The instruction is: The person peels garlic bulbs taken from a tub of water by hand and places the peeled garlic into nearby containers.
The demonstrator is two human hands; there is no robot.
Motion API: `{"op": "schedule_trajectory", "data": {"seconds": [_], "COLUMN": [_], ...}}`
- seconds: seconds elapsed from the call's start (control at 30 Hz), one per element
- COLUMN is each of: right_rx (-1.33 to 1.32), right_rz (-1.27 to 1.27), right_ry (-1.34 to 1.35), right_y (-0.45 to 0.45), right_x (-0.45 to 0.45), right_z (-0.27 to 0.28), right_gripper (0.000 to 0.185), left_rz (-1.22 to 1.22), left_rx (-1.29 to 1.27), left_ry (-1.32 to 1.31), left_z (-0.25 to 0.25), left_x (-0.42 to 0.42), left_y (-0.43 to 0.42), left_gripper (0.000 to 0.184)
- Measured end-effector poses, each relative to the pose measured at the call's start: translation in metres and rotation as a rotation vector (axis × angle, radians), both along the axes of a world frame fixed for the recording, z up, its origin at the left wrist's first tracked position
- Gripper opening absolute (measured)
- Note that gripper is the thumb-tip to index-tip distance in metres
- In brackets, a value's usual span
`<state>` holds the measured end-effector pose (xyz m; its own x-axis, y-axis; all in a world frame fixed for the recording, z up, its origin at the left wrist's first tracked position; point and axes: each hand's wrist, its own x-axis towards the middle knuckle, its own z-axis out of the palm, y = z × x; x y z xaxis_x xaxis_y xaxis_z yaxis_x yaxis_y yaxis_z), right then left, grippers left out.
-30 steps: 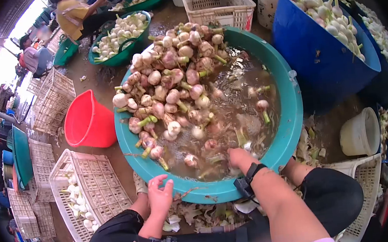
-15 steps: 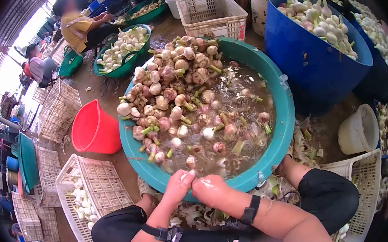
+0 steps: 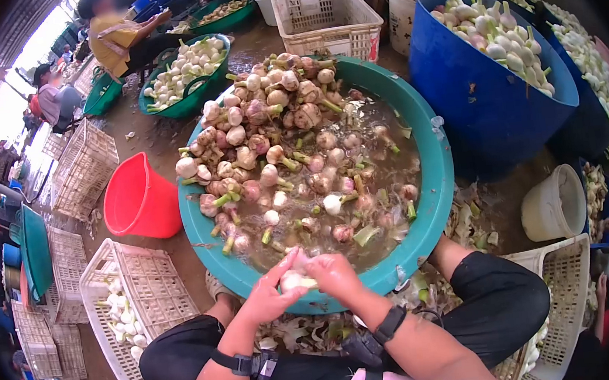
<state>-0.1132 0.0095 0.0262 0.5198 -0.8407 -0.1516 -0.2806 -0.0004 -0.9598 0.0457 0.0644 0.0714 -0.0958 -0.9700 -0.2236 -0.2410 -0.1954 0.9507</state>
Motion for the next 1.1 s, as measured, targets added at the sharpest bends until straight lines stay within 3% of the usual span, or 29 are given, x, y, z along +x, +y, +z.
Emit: {"op": "schedule_trajectory", "data": {"seconds": [0.07, 0.1, 0.2, 0.23, 0.37, 0.47, 0.53, 0.57, 0.6, 0.67, 0.7, 0.77, 0.8, 0.9, 0.93, 0.97, 1.0, 1.07, 1.1], "right_rx": [0.813, 0.989, 1.048, 1.004, 1.088, 1.172, 1.119, 1.033, 1.036, 0.708, 0.712, -0.47, -0.471, -0.403, -0.557, -0.707, -0.708, -1.101, -0.818], "right_rz": [-0.11, -0.201, -0.201, -0.123, -0.211, -0.118, 0.02, 0.086, 0.094, 0.477, 0.483, 0.704, 0.702, 0.281, 0.151, 0.017, 0.013, 0.345, 0.47], "right_ry": [-0.326, -0.332, -0.556, -0.537, -0.641, -0.782, -0.883, -0.821, -0.823, -0.189, -0.189, 0.435, 0.436, 0.597, 0.456, 0.31, 0.313, 0.146, 0.173], "right_y": [-0.011, -0.014, -0.013, -0.015, -0.016, -0.013, -0.011, -0.005, 0.001, 0.016, 0.027, 0.043, 0.039, 0.021, 0.013, 0.004, -0.008, -0.026, -0.022], "right_x": [-0.007, -0.002, 0.009, 0.009, 0.019, 0.015, 0.01, 0.007, 0.008, 0.007, 0.004, -0.002, 0.0, 0.01, 0.013, 0.016, 0.019, 0.022, 0.021], "right_z": [-0.012, -0.007, 0.012, 0.012, 0.009, 0.019, 0.02, 0.016, 0.018, 0.023, 0.016, 0.001, 0.007, 0.049, 0.061, 0.071, 0.078, 0.088, 0.094], "right_gripper": [0.018, 0.015, 0.014, 0.014, 0.013, 0.013, 0.014, 0.013, 0.013, 0.014, 0.014, 0.019, 0.019, 0.033, 0.035, 0.038, 0.038, 0.039, 0.034], "left_rz": [-0.123, -0.152, 0.012, 0.092, 0.126, 0.158, 0.513, 0.68, 0.686, 0.881, 0.883, 0.884, 0.878, 0.75, 0.749, 0.584, 0.416, 0.427, 0.443], "left_rx": [-0.309, -0.467, -0.46, -0.346, -0.464, -0.622, -0.389, -0.193, -0.197, -0.074, -0.055, -0.072, -0.088, -0.066, -0.066, 0.051, 0.168, 0.219, 0.267], "left_ry": [-0.377, -0.511, -0.398, -0.281, -0.391, -0.488, 0.203, 0.691, 0.686, 0.864, 0.832, 0.764, 0.697, 0.479, 0.48, 0.532, 0.579, 0.64, 0.698], "left_z": [0.013, 0.007, -0.01, -0.012, -0.007, -0.011, -0.011, -0.009, -0.008, -0.011, -0.014, -0.016, -0.016, -0.013, -0.01, -0.005, -0.003, -0.003, -0.002], "left_x": [-0.002, 0.001, 0.0, 0.0, -0.002, -0.002, -0.003, -0.005, 0.0, 0.009, 0.012, 0.014, 0.015, 0.016, 0.017, 0.018, 0.018, 0.013, 0.012], "left_y": [0.0, 0.0, 0.003, 0.004, 0.002, 0.004, 0.002, 0.002, 0.001, 0.002, 0.002, 0.003, 0.002, 0.004, 0.005, 0.007, 0.008, 0.009, 0.009], "left_gripper": [0.055, 0.052, 0.044, 0.039, 0.032, 0.023, 0.017, 0.017, 0.017, 0.019, 0.022, 0.021, 0.019, 0.022, 0.022, 0.025, 0.029, 0.039, 0.049]}}
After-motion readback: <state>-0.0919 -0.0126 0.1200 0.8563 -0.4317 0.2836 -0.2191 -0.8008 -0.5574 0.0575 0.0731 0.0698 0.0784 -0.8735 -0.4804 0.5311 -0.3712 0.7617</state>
